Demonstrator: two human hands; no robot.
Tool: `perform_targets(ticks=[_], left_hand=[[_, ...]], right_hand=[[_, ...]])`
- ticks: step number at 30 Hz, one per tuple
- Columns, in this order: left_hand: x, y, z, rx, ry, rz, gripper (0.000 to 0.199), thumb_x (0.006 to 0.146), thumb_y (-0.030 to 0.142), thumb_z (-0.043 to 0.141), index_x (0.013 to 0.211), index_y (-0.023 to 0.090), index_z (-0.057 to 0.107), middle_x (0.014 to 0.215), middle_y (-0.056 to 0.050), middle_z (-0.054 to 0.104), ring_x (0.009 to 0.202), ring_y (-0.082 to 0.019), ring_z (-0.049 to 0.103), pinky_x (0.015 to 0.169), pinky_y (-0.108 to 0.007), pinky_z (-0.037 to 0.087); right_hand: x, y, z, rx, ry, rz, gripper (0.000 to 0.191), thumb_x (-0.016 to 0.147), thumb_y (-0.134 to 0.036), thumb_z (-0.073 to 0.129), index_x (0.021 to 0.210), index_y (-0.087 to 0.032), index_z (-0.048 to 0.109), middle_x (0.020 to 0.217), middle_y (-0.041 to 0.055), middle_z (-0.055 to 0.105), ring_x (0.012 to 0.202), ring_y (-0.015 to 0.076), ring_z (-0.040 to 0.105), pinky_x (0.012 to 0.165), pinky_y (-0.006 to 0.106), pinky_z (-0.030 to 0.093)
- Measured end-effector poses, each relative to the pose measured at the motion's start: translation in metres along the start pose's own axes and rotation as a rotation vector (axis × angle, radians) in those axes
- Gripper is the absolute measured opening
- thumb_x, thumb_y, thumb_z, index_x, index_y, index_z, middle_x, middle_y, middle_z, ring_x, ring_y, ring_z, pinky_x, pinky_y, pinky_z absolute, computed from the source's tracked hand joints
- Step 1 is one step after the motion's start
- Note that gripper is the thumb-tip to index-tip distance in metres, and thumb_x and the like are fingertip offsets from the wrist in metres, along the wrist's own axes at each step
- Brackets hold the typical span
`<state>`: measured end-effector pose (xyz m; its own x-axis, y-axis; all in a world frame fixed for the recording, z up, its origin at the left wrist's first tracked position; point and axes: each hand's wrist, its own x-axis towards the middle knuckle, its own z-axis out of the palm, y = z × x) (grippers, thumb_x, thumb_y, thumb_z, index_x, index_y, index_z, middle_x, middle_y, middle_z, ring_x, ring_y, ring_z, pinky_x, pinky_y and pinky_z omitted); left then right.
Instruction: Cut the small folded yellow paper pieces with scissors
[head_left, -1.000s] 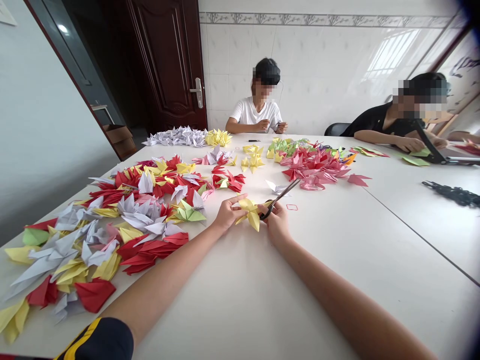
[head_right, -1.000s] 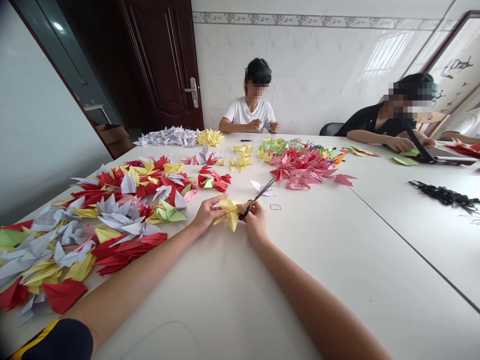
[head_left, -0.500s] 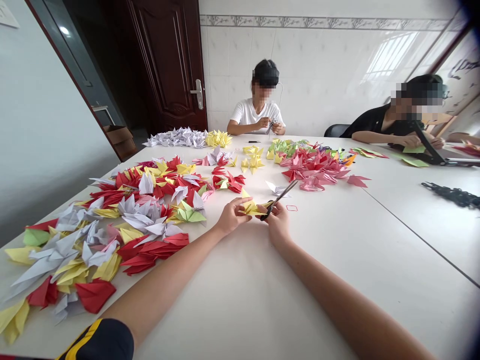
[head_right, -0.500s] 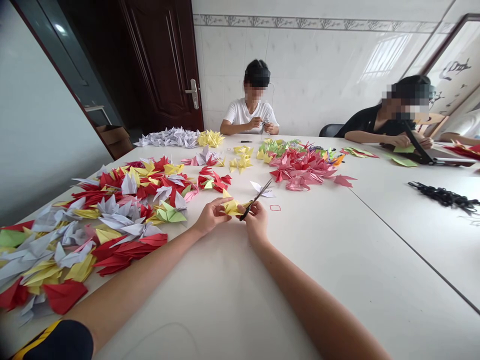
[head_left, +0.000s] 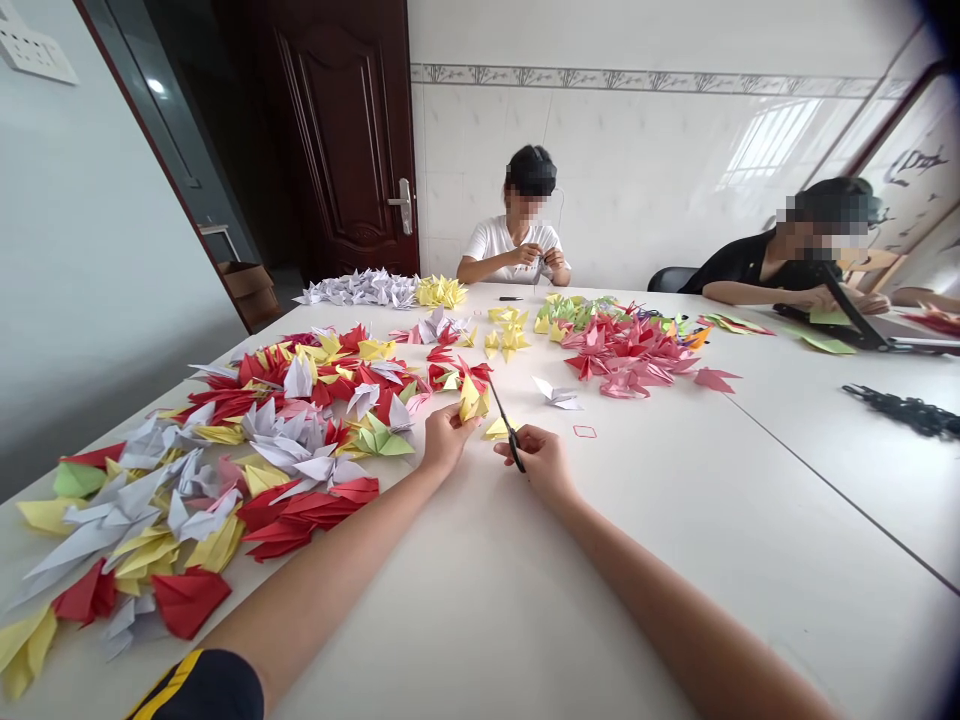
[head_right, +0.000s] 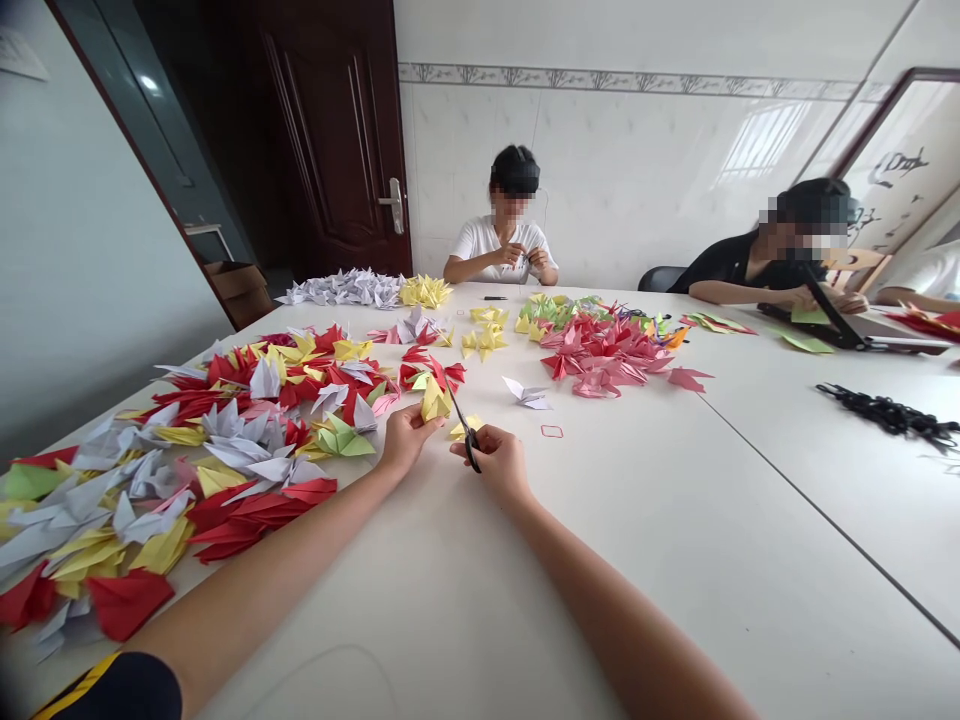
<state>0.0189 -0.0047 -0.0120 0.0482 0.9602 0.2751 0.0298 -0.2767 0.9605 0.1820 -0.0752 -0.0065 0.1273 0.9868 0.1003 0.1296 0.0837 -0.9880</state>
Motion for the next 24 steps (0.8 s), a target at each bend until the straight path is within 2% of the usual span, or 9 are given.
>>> perform_targets(ticks=[4,9,13,17,20,24], left_hand=[[0.002,-0.001,-0.001,-0.135,-0.008,-0.001,0.038,0.064,0.024,0.075,0.1,0.015,0.073,0.101,-0.01,0.074,0.094,-0.024,0.069,0.091,-0.037,0.053],[0.005,-0.001,-0.002,-0.227,-0.03,-0.061,0.05,0.057,0.022,0.079,0.107,0.015,0.072,0.114,-0.013,0.07,0.105,-0.027,0.066,0.101,-0.044,0.047],[0.009,-0.001,-0.004,-0.273,-0.024,-0.063,0.059,0.053,0.019,0.08,0.111,0.016,0.07,0.126,-0.013,0.065,0.115,-0.028,0.061,0.108,-0.046,0.041],[0.013,-0.003,-0.008,-0.281,-0.001,-0.057,0.066,0.053,0.012,0.072,0.118,0.018,0.066,0.132,-0.011,0.061,0.12,-0.027,0.059,0.109,-0.044,0.042],[0.014,-0.004,-0.01,-0.218,0.022,-0.028,0.07,0.053,0.005,0.06,0.122,0.02,0.064,0.133,-0.009,0.06,0.123,-0.025,0.056,0.107,-0.04,0.044],[0.011,-0.002,-0.011,-0.125,0.028,0.002,0.064,0.056,0.006,0.054,0.117,0.019,0.066,0.127,-0.009,0.064,0.122,-0.024,0.057,0.104,-0.038,0.047]], right_hand=[[0.001,0.006,0.001,-0.151,0.013,-0.054,0.049,0.06,-0.06,0.081,0.06,-0.019,0.054,0.055,-0.002,0.053,0.053,0.0126,0.045,0.05,0.026,0.031],[0.002,0.01,0.001,-0.257,0.001,-0.059,0.052,0.06,-0.06,0.08,0.057,-0.02,0.047,0.053,-0.006,0.039,0.053,0.01,0.031,0.05,0.026,0.022],[0.002,0.007,-0.001,-0.314,-0.023,-0.043,0.054,0.062,-0.06,0.078,0.057,-0.021,0.041,0.054,-0.006,0.037,0.053,0.0101,0.03,0.049,0.025,0.022],[0.002,0.004,-0.003,-0.446,-0.053,-0.043,0.052,0.063,-0.056,0.076,0.056,-0.021,0.038,0.053,-0.0062,0.034,0.053,0.0101,0.028,0.048,0.025,0.02],[0.002,0.004,-0.002,-0.566,-0.054,-0.032,0.052,0.062,-0.053,0.076,0.055,-0.022,0.035,0.053,-0.0058,0.035,0.053,0.0105,0.027,0.047,0.025,0.019],[0.002,0.004,0.0,-0.643,-0.026,-0.022,0.051,0.062,-0.053,0.074,0.055,-0.022,0.034,0.052,-0.0049,0.038,0.052,0.0115,0.029,0.046,0.026,0.02]])
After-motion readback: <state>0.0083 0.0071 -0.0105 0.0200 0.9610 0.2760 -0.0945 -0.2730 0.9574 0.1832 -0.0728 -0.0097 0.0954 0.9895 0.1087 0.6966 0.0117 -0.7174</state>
